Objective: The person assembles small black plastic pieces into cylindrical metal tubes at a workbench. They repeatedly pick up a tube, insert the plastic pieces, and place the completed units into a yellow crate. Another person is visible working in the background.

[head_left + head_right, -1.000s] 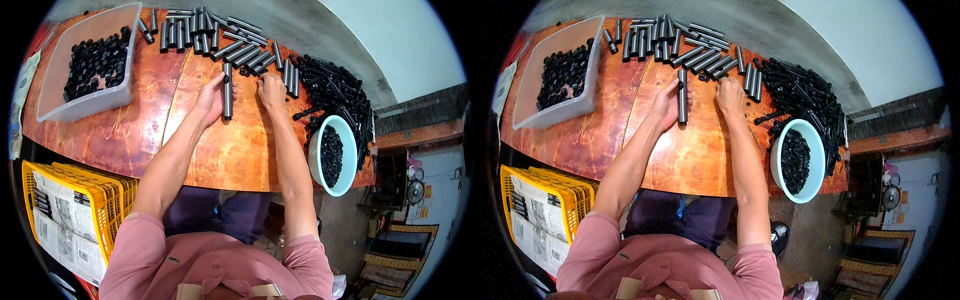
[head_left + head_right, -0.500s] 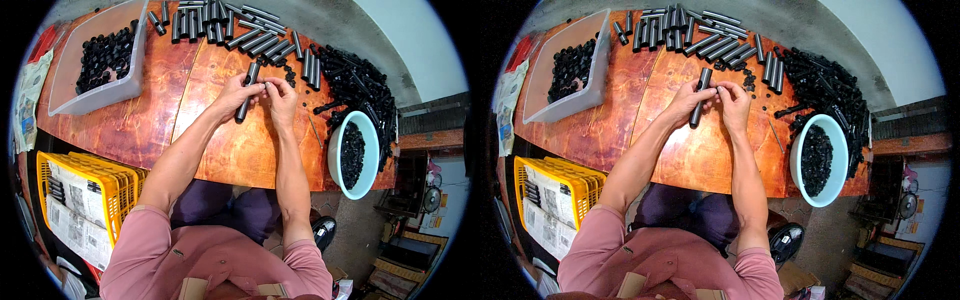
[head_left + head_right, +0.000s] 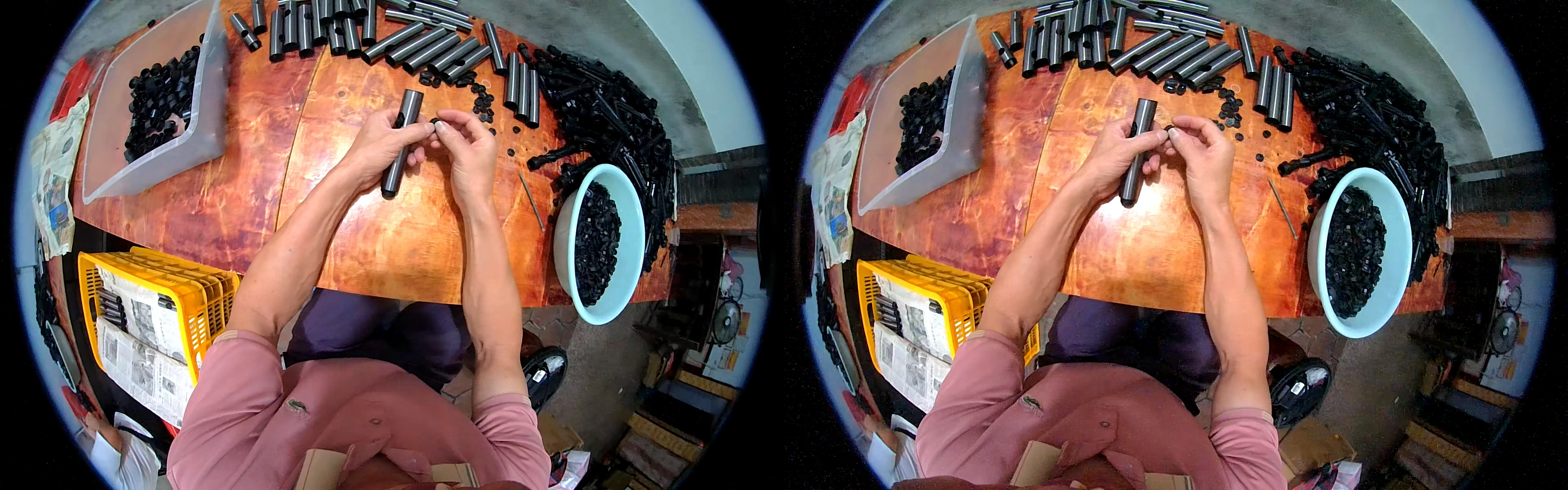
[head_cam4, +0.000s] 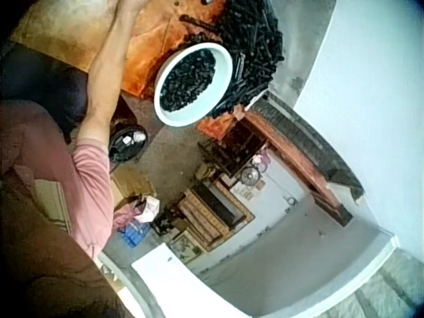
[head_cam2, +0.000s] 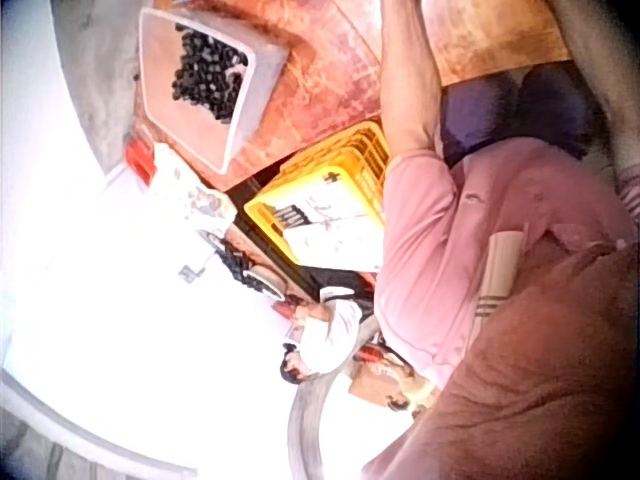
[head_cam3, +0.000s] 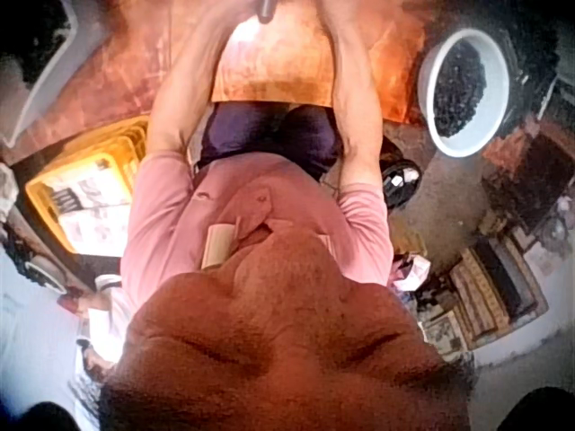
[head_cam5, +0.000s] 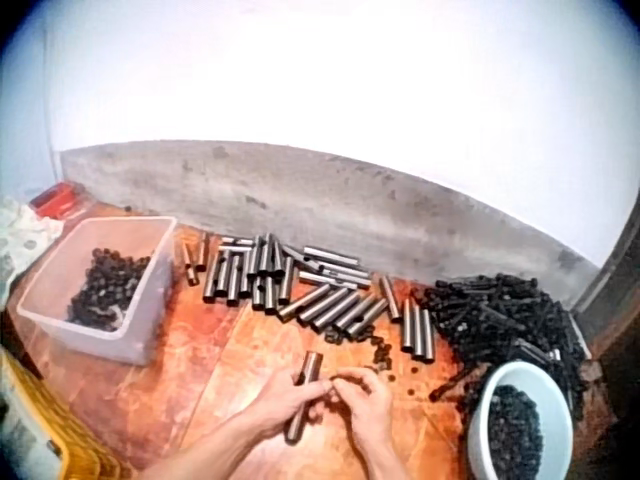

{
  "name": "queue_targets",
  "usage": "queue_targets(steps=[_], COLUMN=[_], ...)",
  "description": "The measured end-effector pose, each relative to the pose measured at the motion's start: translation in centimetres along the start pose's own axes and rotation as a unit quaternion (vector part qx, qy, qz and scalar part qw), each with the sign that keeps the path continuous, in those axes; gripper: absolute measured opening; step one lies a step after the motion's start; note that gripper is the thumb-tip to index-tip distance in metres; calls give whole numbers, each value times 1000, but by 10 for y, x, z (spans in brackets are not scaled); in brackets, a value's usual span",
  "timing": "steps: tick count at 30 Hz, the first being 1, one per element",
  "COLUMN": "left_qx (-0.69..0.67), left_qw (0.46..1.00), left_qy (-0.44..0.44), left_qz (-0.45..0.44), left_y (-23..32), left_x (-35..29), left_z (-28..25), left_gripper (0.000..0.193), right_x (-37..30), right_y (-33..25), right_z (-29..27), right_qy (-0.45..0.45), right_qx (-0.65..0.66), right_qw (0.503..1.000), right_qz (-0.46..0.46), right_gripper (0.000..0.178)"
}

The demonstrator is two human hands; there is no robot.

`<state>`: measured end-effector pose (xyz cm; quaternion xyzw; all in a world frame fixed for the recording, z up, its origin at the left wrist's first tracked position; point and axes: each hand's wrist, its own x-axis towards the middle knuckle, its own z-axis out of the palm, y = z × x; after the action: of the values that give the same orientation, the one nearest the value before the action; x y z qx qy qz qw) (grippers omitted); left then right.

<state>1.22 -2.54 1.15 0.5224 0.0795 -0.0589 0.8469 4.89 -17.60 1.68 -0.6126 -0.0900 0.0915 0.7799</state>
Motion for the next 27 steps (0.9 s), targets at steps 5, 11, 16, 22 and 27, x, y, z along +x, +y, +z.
queue_targets(steps=[5,11,16,22,27], left_qx=[8,-165,-133,-150,-155], left_qw=[1000,980,984,982,982], left_qy=[-25,-88,-101,-102,-97], left_qz=[-15,-67,-56,-53,-52], left_y=[3,-1,-6,-6,-8], left_x=[-3,-1,3,2,3], left_z=[2,-1,-4,-4,-5], left_gripper=[22,32,32,30,31], right_x=[3,4,0,-3,-5], right_y=[-1,-12,-12,-15,-17], right_z=[-11,-12,-10,-7,-2], right_qy=[-16,30,8,2,-17], right_qx=[50,-5,-46,-86,-41], right_qw=[996,998,999,996,998], right_qz=[71,-47,-25,3,37], right_gripper=[19,16,15,14,14])
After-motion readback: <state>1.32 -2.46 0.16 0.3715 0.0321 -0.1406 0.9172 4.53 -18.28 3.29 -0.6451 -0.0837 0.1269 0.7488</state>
